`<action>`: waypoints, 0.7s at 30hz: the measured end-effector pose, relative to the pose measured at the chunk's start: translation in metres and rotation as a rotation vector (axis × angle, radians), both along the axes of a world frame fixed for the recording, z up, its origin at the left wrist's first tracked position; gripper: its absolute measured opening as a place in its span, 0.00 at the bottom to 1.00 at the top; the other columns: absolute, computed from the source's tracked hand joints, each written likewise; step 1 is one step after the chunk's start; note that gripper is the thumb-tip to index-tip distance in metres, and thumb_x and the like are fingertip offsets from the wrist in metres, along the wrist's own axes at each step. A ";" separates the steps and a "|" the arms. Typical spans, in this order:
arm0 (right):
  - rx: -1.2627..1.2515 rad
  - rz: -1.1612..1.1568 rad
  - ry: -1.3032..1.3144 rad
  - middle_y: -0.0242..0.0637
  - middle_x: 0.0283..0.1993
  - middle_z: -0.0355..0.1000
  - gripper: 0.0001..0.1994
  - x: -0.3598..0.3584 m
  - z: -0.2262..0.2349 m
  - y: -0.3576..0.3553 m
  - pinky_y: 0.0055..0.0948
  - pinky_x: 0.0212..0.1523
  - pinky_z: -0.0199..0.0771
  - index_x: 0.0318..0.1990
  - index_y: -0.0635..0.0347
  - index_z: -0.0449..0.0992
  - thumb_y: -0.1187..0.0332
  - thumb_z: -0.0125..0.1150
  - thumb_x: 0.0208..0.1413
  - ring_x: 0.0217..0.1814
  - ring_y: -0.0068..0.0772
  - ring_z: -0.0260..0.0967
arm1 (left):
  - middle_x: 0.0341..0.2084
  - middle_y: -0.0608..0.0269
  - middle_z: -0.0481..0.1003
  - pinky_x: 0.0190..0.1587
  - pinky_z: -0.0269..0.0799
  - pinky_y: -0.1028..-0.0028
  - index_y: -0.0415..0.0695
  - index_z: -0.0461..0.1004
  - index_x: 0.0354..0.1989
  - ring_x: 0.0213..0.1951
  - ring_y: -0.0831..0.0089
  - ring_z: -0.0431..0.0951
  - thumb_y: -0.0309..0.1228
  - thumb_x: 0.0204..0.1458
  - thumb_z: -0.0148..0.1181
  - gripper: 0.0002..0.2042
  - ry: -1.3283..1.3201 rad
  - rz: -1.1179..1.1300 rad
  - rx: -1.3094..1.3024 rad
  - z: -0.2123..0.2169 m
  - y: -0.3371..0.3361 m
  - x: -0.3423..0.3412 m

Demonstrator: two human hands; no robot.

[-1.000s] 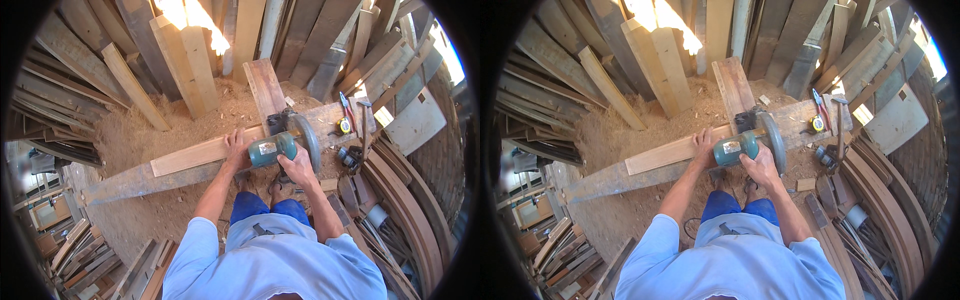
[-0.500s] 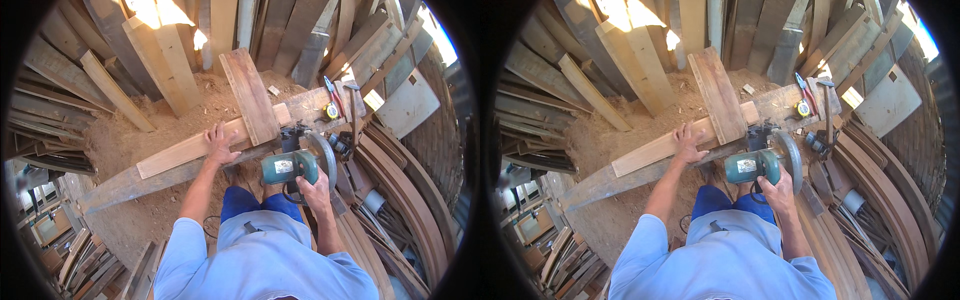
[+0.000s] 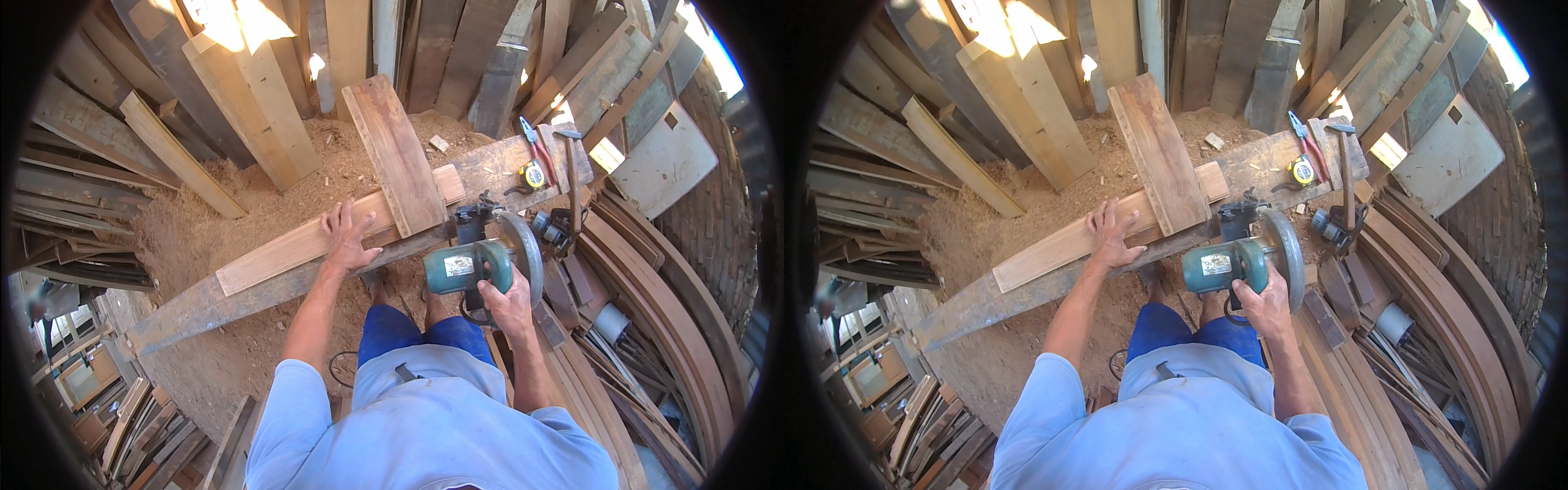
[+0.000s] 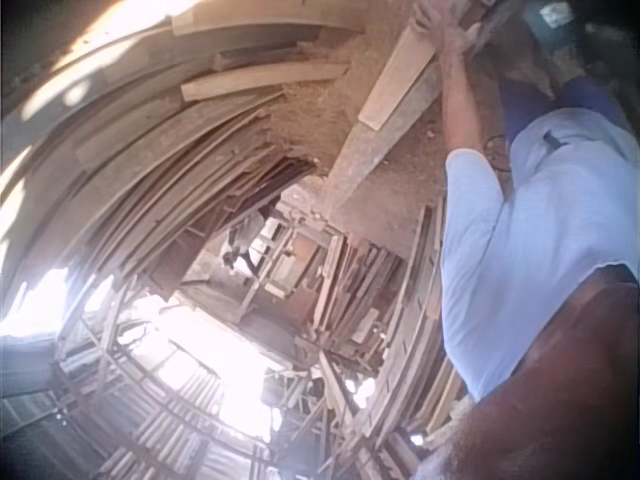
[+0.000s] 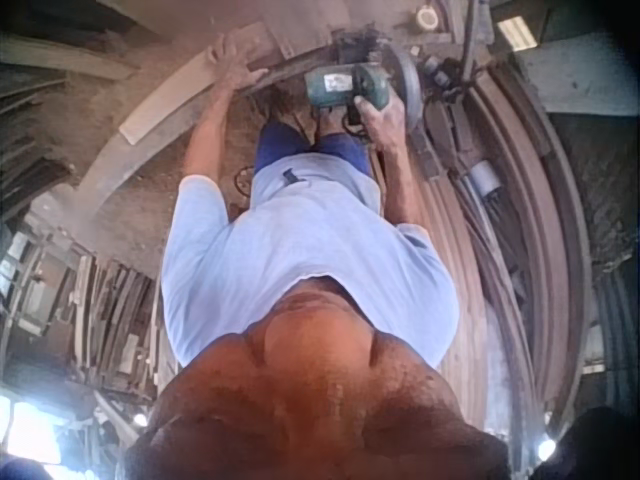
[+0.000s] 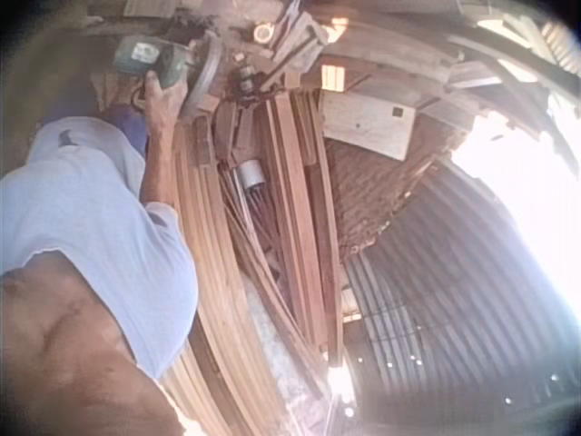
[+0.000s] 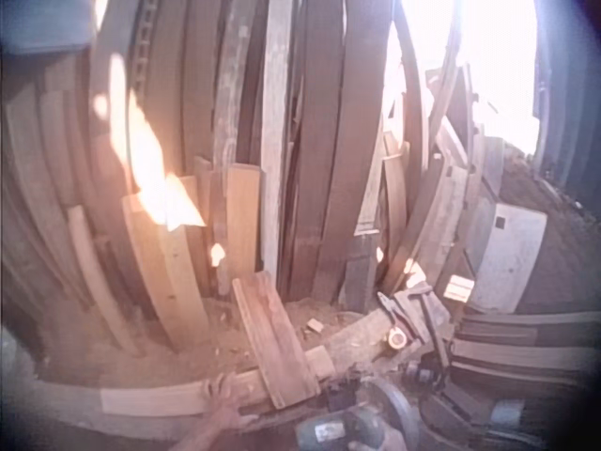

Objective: The person measures a wooden board with a tape measure, marks it, and then cuts through it using a circular saw on a workbench.

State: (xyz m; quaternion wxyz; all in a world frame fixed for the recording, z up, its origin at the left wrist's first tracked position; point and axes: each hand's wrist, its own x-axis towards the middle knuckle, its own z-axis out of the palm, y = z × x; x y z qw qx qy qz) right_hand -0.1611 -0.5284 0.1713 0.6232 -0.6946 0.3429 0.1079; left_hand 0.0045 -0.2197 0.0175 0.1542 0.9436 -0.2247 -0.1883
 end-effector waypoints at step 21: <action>-0.039 0.213 -0.098 0.42 0.34 0.71 0.14 0.032 0.004 0.042 0.38 0.42 0.72 0.42 0.68 0.73 0.67 0.67 0.55 0.36 0.37 0.71 | 0.75 0.46 0.51 0.74 0.31 0.36 0.66 0.75 0.63 0.75 0.40 0.46 0.48 0.30 0.82 0.42 0.004 0.015 -0.016 -0.006 0.004 -0.001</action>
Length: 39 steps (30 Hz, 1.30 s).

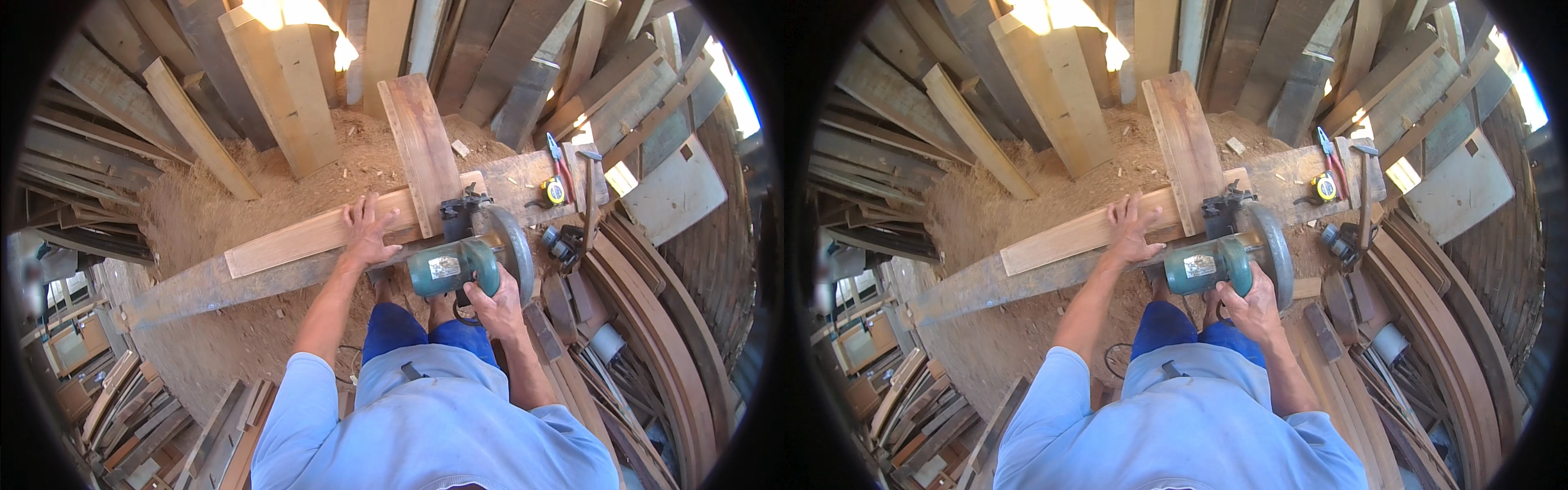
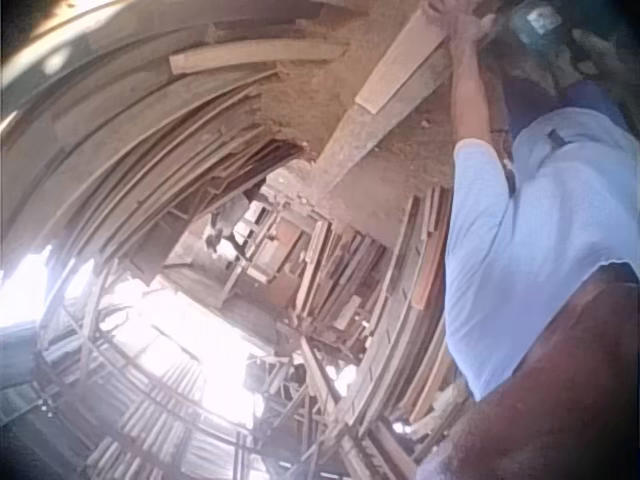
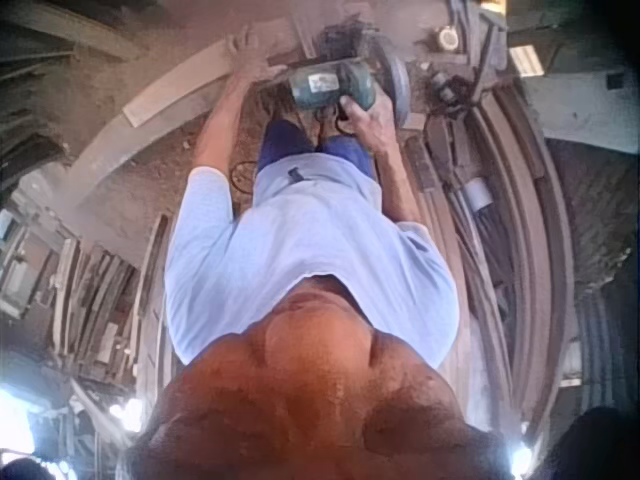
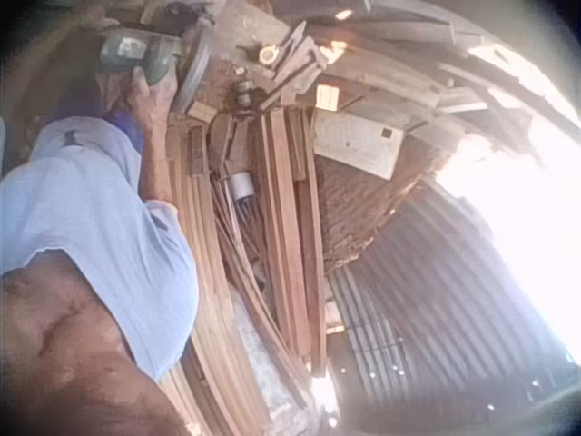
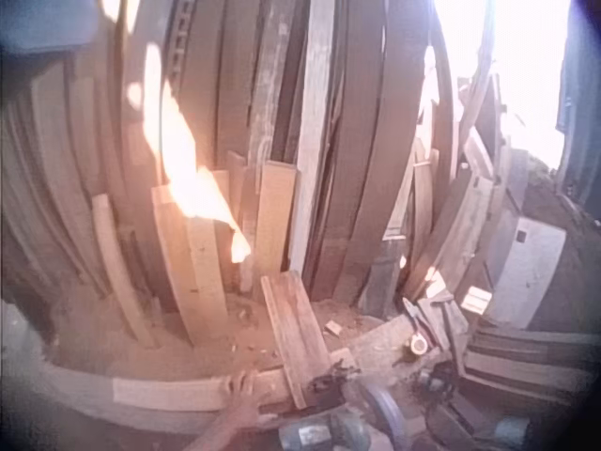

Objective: The person measures a wooden board with a tape measure, marks it, and then cuts through it using a circular saw on a workbench.

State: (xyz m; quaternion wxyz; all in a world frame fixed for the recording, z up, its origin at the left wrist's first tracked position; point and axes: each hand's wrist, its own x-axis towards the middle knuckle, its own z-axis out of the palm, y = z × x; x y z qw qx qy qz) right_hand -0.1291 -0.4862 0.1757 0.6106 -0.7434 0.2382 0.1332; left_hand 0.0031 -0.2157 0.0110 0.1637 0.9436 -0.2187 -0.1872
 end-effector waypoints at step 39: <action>0.041 0.127 -0.057 0.42 0.37 0.75 0.16 0.105 -0.022 0.028 0.35 0.46 0.73 0.46 0.71 0.75 0.68 0.63 0.54 0.40 0.31 0.71 | 0.72 0.44 0.53 0.71 0.36 0.32 0.61 0.68 0.68 0.73 0.39 0.47 0.50 0.35 0.77 0.45 -0.044 -0.026 0.088 -0.007 -0.001 -0.001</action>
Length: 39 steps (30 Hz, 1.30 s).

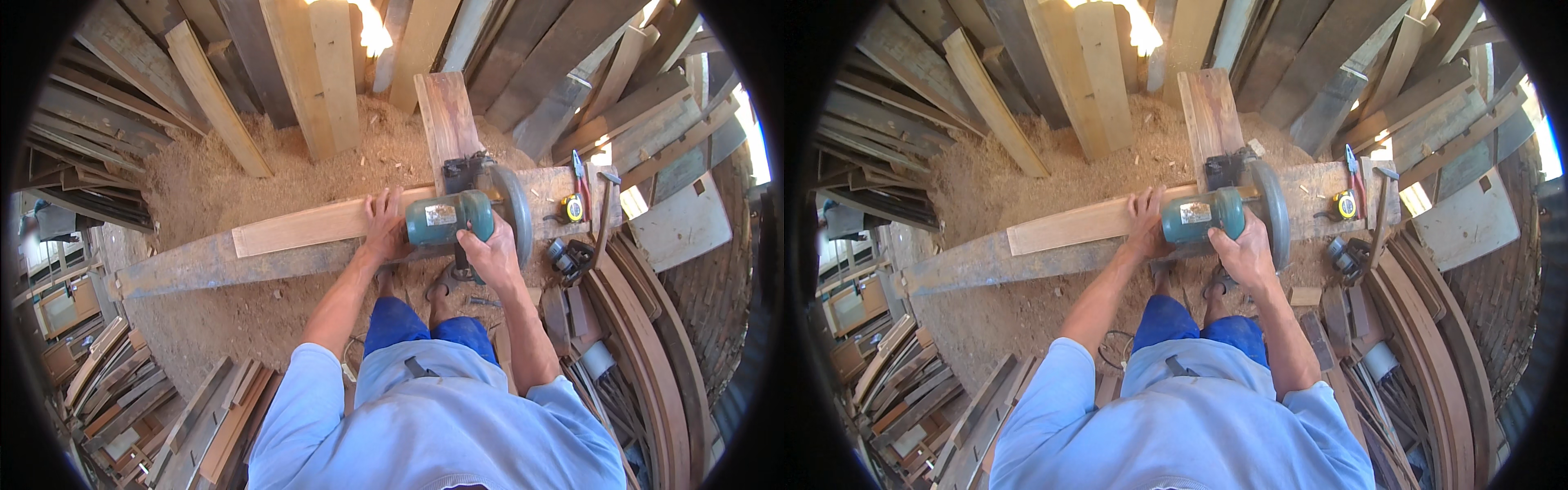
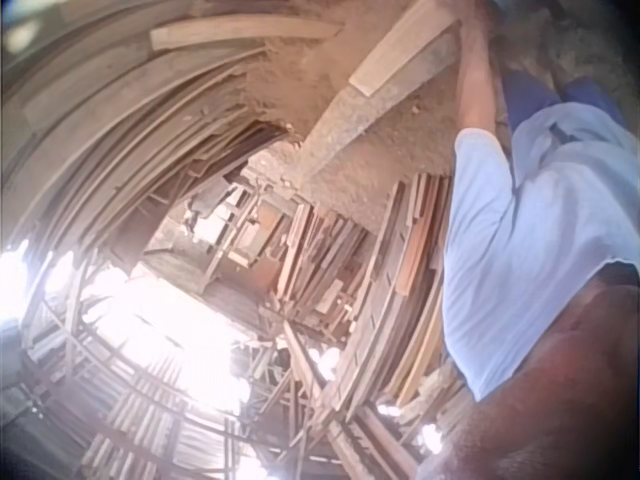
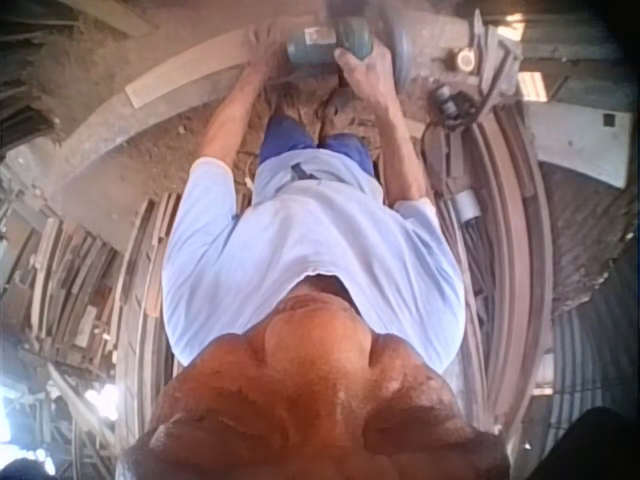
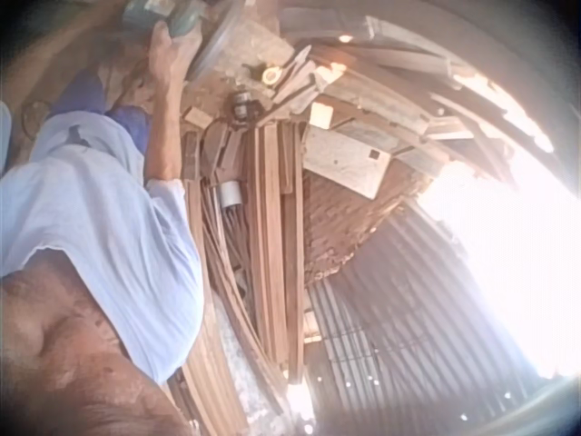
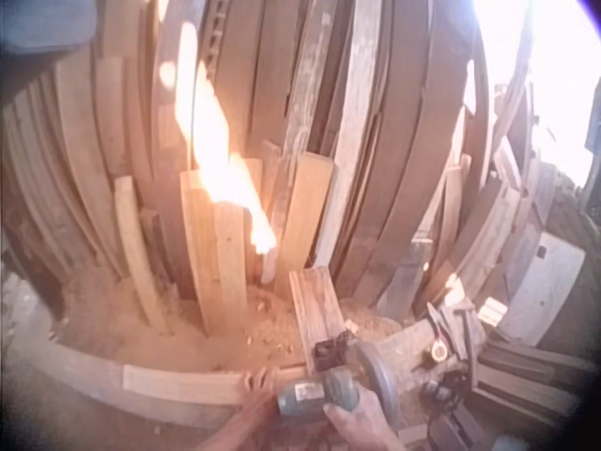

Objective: The person measures a wooden board with a tape measure, marks it, and then cuts through it using a circular saw on a workbench.

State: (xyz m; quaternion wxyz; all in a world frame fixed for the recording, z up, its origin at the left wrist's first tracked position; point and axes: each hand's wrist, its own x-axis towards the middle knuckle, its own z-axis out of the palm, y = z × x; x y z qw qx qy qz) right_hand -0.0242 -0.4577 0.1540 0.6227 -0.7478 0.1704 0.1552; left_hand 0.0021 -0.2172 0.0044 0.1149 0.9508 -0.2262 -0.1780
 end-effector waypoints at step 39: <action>-0.149 -0.137 -0.168 0.54 0.50 0.78 0.25 -0.003 0.063 -0.052 0.41 0.58 0.72 0.56 0.71 0.74 0.63 0.65 0.55 0.54 0.48 0.76 | 0.76 0.43 0.46 0.72 0.31 0.32 0.63 0.70 0.67 0.76 0.39 0.42 0.46 0.34 0.79 0.43 0.121 -0.026 0.034 0.013 -0.003 0.011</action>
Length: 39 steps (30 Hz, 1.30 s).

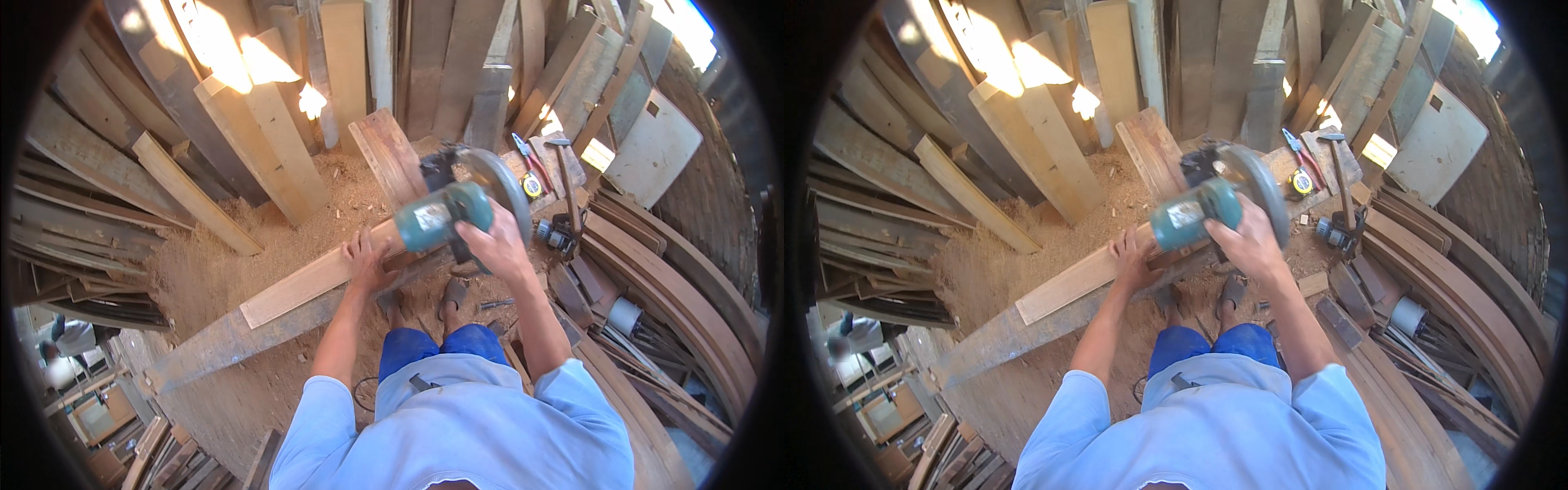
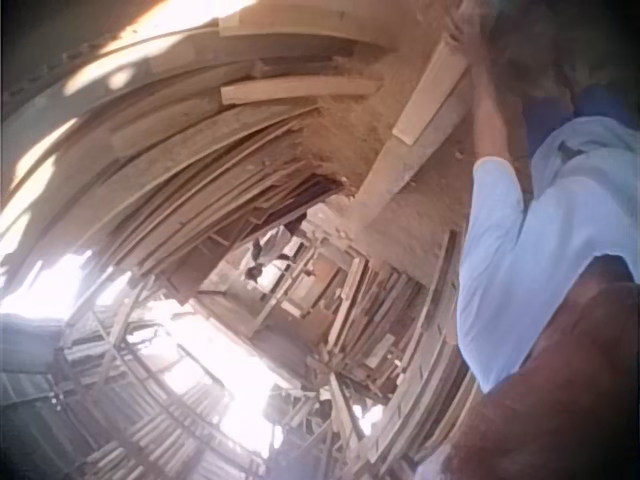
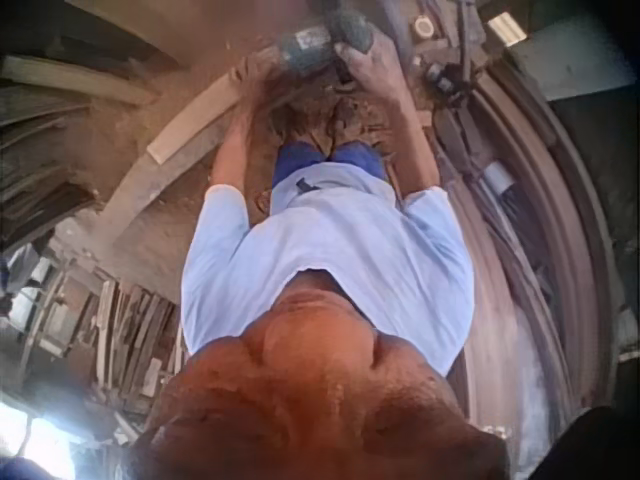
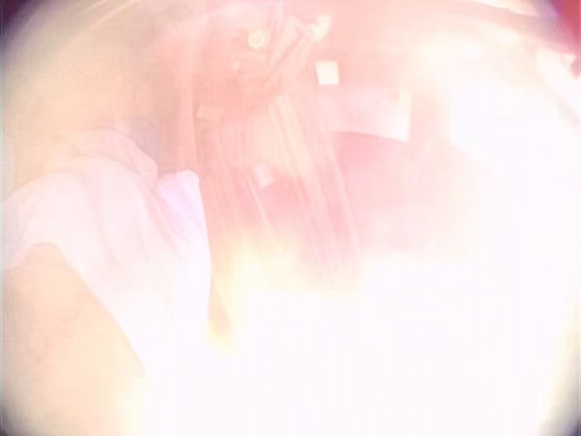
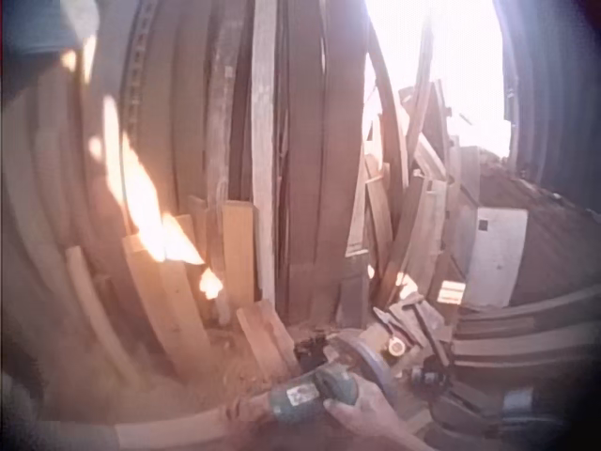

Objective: The person measures a wooden board with a tape measure, marks it, and then cuts through it using a circular saw on a workbench.

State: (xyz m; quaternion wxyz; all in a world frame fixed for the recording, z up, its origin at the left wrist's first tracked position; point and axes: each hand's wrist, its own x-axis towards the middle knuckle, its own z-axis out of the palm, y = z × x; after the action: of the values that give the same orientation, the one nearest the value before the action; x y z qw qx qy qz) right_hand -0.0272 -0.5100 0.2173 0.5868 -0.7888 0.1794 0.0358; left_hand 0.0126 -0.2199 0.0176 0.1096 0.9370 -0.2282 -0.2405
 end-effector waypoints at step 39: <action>-0.588 0.080 1.020 0.61 0.50 0.79 0.16 -0.190 -0.480 -0.123 0.51 0.54 0.80 0.50 0.64 0.74 0.69 0.64 0.54 0.55 0.59 0.78 | 0.70 0.31 0.55 0.77 0.42 0.52 0.30 0.55 0.71 0.74 0.36 0.51 0.21 0.39 0.55 0.42 -0.127 0.415 -0.188 -0.014 0.024 -0.028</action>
State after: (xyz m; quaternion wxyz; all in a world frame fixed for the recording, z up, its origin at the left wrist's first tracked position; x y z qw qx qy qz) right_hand -0.2172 -0.6332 -0.2622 0.1813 -0.8075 0.4117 0.3816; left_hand -0.0150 -0.1958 0.0038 0.2288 0.9628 -0.0586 -0.1312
